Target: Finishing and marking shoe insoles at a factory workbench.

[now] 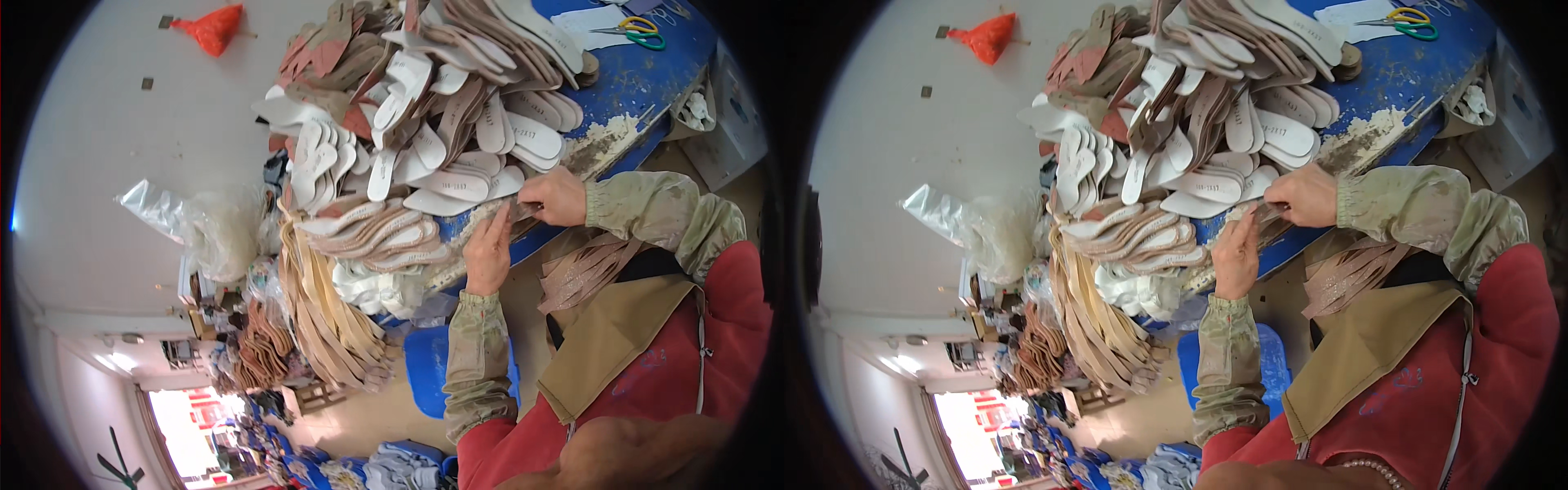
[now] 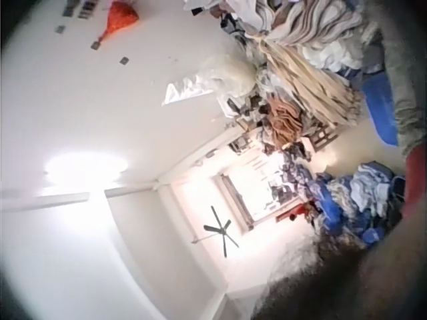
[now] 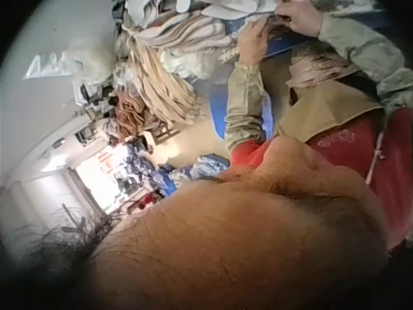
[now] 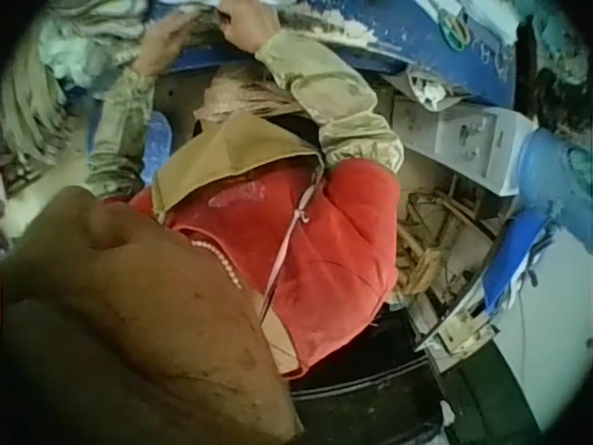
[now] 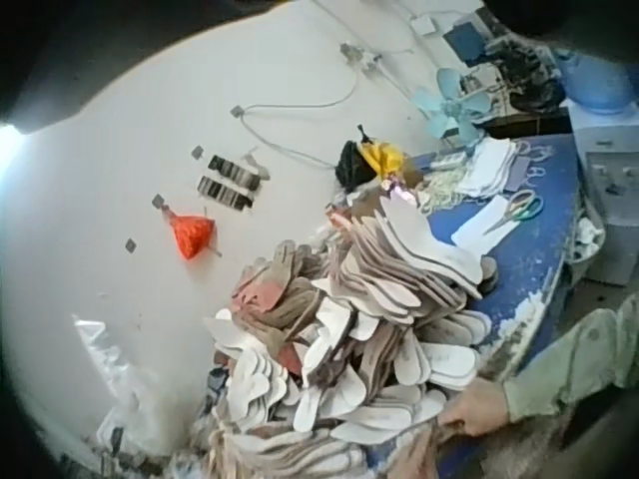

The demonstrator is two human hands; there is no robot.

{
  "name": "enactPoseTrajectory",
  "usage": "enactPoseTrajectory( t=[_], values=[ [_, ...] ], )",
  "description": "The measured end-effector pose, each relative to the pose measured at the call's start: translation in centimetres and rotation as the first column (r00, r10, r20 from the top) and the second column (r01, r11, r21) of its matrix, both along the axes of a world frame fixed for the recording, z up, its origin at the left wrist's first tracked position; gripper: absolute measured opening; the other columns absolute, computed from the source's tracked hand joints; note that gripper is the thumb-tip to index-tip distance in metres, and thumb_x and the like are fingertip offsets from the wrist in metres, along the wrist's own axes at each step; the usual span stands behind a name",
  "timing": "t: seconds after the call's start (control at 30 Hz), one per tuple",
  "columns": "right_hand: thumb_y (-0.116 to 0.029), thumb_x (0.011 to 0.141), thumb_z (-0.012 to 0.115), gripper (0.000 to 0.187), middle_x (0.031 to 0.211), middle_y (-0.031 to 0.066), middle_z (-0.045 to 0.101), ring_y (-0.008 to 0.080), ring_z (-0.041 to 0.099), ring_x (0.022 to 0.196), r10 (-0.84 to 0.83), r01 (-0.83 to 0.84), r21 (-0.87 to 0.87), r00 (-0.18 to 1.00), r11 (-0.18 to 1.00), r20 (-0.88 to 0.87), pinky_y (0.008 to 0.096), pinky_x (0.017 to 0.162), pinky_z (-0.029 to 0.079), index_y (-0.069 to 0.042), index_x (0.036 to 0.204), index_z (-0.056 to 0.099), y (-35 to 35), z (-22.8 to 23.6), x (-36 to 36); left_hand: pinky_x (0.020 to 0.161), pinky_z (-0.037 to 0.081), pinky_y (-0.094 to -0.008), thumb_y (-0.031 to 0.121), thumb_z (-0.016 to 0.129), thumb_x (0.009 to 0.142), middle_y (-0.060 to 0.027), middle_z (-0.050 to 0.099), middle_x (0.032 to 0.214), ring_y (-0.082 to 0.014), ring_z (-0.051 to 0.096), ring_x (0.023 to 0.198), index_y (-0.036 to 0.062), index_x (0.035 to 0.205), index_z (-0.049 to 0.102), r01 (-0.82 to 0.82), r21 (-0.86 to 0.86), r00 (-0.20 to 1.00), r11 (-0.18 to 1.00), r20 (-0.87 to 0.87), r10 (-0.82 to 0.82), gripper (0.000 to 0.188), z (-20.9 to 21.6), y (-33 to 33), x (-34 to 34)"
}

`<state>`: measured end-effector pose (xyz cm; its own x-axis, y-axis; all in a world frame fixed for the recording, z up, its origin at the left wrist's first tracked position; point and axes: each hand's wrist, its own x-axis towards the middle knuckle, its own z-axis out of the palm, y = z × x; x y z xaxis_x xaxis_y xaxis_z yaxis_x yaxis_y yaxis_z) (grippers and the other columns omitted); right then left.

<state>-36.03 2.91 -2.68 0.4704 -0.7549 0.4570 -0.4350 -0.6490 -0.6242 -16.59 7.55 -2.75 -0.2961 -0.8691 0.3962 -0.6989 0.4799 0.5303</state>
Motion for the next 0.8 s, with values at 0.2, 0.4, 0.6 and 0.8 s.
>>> enactPoseTrajectory(
  t=[0.2,0.4,0.6,0.8],
  values=[
    [-0.014,0.066,0.060,0.006,0.062,0.0102,0.061,0.0333,0.057,0.057,-0.139,0.151,0.069,0.978,0.986,-0.157,0.0395,0.053,0.046,-0.009,0.066,0.059,2.5,0.4,-4.7,0.055,0.044,-0.0330,0.005,0.058,0.082,-0.0092,0.058,0.078,-0.0268,0.053,0.061,0.0067,0.105,0.063,0.043,-0.093,0.981,0.995,0.191,-0.024,0.024,0.6,1.2,-5.5],
    [-0.013,0.070,0.058,0.008,0.065,0.0078,0.063,0.0309,0.060,0.059,-0.184,0.198,0.034,0.950,0.980,-0.254,0.0369,0.052,0.047,-0.006,0.066,0.059,5.3,0.1,-8.7,0.056,0.045,-0.0356,0.005,0.057,0.080,-0.0114,0.062,0.080,-0.0302,0.056,0.063,0.0072,0.103,0.064,0.110,-0.005,0.966,0.994,0.234,-0.105,0.024,0.0,2.2,-9.5],
    [-0.012,0.073,0.056,0.011,0.066,0.0087,0.063,0.0292,0.062,0.058,-0.105,0.063,-0.124,0.928,0.990,-0.358,0.0367,0.051,0.048,-0.004,0.066,0.060,4.7,1.0,-10.0,0.057,0.046,-0.0382,0.004,0.055,0.077,-0.0125,0.064,0.079,-0.0336,0.057,0.062,0.0078,0.102,0.063,0.023,0.020,0.967,1.000,0.252,-0.027,0.026,0.6,2.2,-11.1],
    [-0.013,0.073,0.057,0.011,0.065,0.0096,0.063,0.0286,0.061,0.056,-0.046,-0.018,-0.212,0.955,0.977,-0.293,0.0377,0.051,0.048,-0.006,0.065,0.060,4.0,0.7,-9.9,0.058,0.046,-0.0389,0.007,0.053,0.082,-0.0155,0.065,0.081,-0.0353,0.059,0.065,0.0064,0.105,0.063,0.000,0.256,0.974,0.967,0.220,-0.059,0.025,1.1,2.9,-9.4]
  ],
)
